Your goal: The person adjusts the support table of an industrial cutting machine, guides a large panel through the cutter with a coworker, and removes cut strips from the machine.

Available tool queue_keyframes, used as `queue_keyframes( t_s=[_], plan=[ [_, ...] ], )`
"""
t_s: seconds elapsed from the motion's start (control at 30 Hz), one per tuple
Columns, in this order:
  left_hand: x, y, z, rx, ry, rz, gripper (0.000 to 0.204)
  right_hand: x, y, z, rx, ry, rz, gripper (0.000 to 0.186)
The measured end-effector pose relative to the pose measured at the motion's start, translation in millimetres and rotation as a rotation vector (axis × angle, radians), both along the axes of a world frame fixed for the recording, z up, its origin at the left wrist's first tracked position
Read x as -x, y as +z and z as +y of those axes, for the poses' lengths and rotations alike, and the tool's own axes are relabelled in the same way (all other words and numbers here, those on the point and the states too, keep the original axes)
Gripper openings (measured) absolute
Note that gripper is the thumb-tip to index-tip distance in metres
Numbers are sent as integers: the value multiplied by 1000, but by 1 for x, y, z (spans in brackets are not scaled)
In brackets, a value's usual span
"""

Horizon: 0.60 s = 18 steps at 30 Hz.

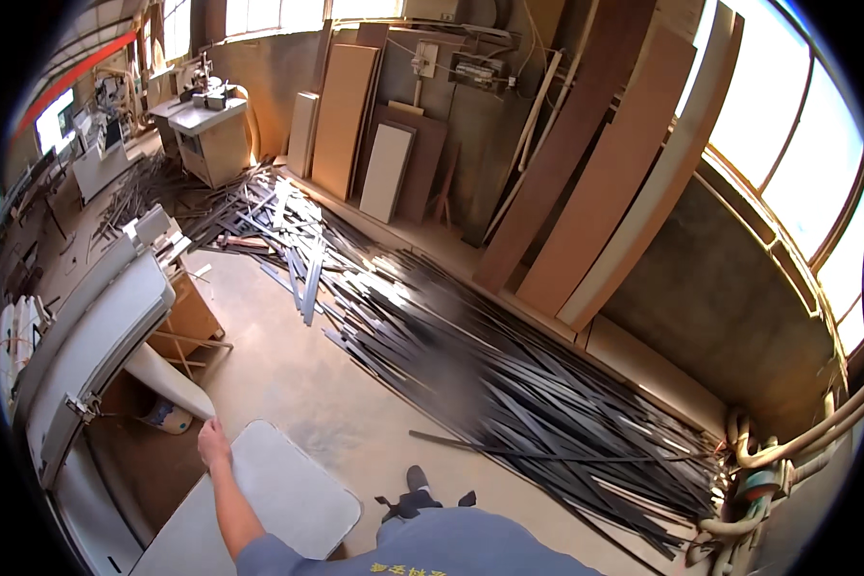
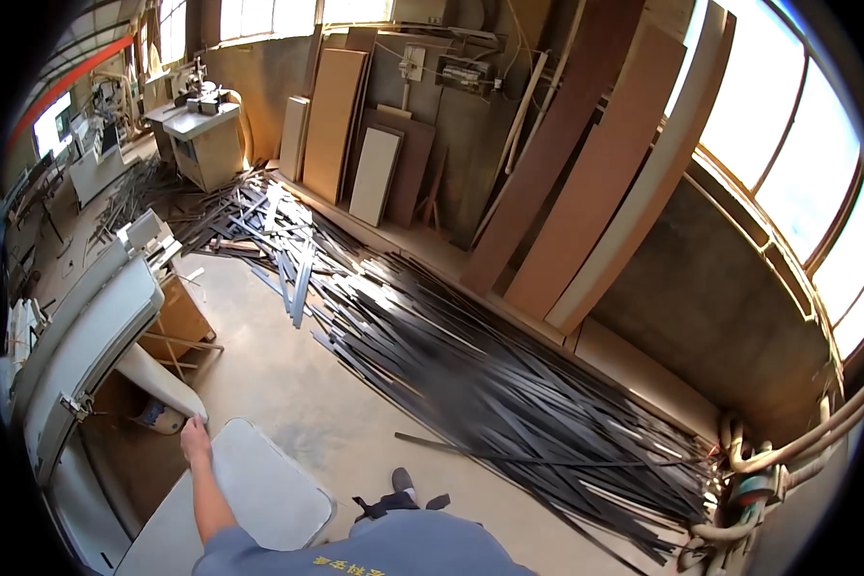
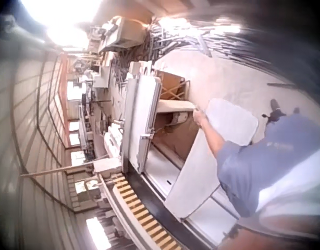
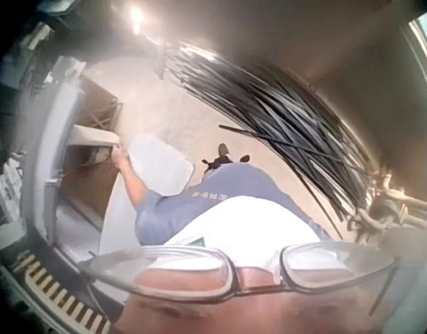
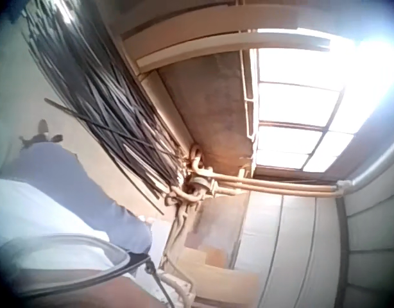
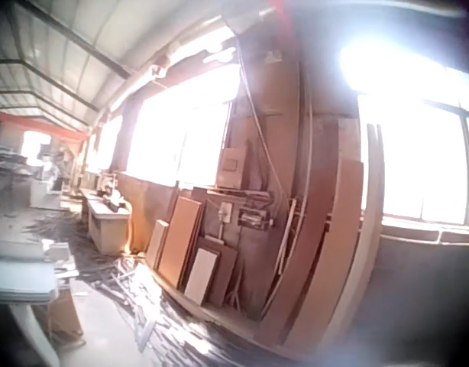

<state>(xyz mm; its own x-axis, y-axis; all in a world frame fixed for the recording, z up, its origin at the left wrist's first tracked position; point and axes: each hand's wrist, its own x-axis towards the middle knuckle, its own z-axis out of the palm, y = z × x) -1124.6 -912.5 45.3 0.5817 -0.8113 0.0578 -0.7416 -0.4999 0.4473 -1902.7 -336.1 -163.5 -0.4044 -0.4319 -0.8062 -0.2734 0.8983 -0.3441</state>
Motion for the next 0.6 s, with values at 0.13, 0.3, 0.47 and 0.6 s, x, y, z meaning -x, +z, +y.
queue_keyframes(
  t_s=[0.13,0.3,0.47,0.6],
  plan=[
    [24,20,-20,26,55,81,52,73,-19,-125,171,13,28,41],
    [19,16,-8,86,142,78,50,106,58,-353,92,84,15,26],
    [25,3,-25,119,190,102,40,141,45,-526,10,197,61,23],
    [16,3,-6,159,331,38,36,89,43,-694,-2,466,16,27]
  ],
)
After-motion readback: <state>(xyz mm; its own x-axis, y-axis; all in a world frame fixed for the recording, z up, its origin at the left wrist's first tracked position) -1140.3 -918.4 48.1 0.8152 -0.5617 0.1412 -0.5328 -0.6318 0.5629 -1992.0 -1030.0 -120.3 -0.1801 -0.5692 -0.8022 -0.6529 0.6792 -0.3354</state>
